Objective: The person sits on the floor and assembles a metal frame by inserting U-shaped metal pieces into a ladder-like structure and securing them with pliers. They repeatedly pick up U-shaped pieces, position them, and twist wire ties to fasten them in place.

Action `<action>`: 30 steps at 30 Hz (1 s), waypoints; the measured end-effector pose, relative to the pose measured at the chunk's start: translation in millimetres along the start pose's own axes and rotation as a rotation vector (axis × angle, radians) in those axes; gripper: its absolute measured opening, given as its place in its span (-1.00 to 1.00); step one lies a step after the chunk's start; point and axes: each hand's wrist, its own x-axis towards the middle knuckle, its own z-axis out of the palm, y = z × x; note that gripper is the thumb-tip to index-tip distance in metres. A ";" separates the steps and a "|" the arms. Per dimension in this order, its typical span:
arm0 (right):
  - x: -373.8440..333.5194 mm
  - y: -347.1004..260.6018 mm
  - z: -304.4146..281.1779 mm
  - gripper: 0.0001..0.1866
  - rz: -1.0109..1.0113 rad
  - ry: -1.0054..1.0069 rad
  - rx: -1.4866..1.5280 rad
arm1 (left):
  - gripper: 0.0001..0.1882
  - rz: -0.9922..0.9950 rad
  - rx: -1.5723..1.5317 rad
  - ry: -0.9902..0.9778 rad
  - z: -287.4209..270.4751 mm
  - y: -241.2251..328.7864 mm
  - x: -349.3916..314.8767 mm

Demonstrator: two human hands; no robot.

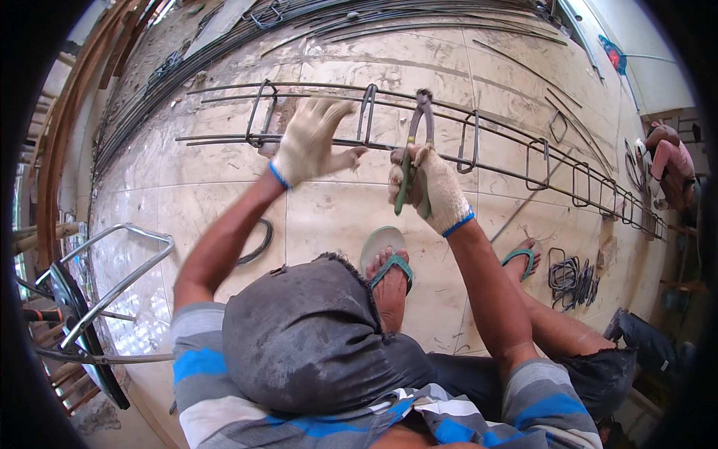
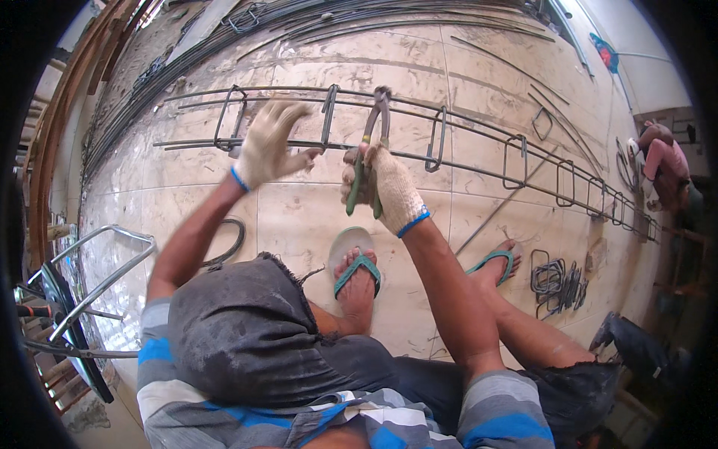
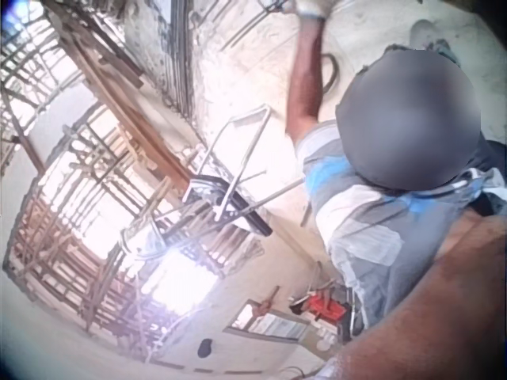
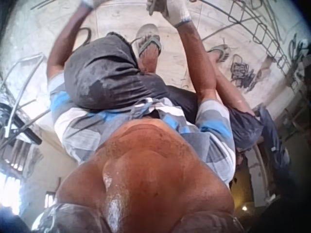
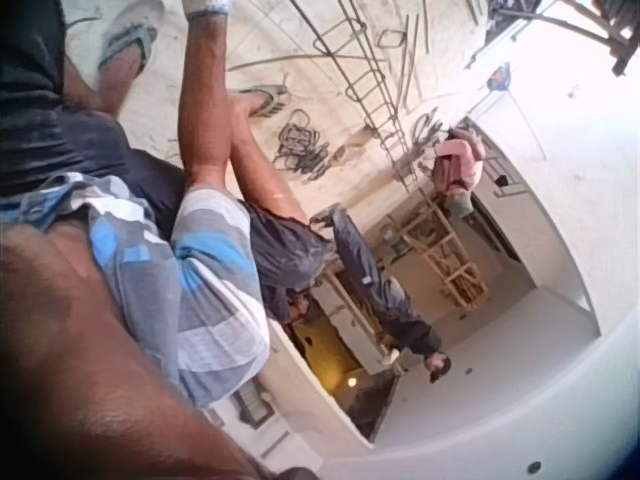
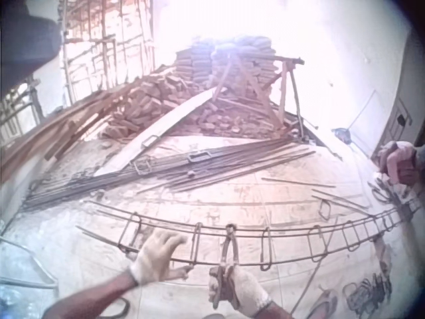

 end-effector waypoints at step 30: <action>66.0 -10.3 41.7 -0.50 -0.102 0.247 0.211 | -0.59 -1.216 -0.945 0.593 124.8 76.6 -37.5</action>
